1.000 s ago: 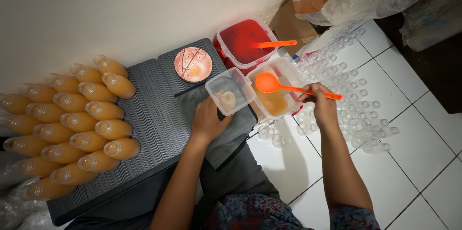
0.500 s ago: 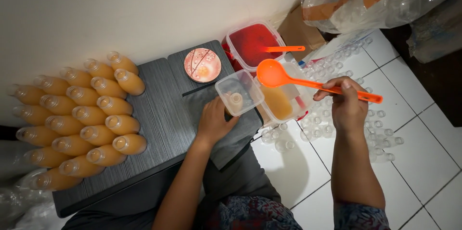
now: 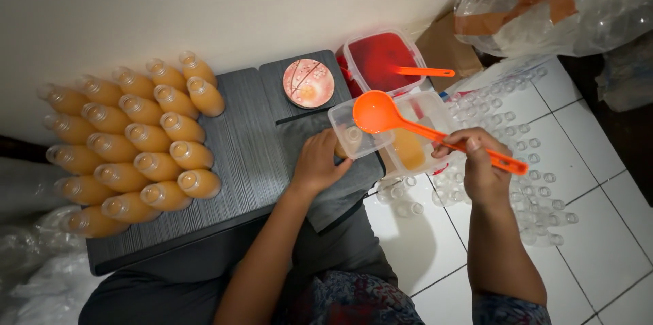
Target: The person scoops orange liquid from a large container using an orange ladle and pours it into small plastic bottles. They place each filled bottle onto a tray next to other filled bottles.
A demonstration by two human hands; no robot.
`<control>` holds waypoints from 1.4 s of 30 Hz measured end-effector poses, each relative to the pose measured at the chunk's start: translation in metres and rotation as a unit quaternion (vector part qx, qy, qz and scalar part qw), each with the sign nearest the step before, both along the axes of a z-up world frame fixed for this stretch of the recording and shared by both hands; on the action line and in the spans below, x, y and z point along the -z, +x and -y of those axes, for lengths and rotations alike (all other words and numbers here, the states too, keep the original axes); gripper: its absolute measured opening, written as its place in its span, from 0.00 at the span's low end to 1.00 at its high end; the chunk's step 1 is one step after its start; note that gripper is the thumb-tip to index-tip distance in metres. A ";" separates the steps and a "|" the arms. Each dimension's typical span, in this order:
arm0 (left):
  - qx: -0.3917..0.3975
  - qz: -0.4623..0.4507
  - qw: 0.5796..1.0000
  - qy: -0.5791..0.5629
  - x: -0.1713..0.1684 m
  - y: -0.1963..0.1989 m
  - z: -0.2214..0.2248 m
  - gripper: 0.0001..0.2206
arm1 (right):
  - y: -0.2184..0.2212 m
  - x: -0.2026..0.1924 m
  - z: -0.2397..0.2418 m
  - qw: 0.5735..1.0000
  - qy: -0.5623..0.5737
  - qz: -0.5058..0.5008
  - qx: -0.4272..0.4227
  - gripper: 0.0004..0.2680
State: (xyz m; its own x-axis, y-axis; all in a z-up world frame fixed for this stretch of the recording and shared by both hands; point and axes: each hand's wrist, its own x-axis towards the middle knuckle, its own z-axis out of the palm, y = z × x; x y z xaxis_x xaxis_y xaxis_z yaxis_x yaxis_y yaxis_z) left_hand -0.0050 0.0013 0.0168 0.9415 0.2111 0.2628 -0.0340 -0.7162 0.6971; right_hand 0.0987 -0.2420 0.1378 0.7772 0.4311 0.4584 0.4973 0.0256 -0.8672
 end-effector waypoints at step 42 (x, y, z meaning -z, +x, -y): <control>0.015 -0.009 1.000 -0.020 0.001 0.000 -0.003 0.23 | -0.029 0.041 0.017 0.914 -0.124 0.361 -0.137 0.08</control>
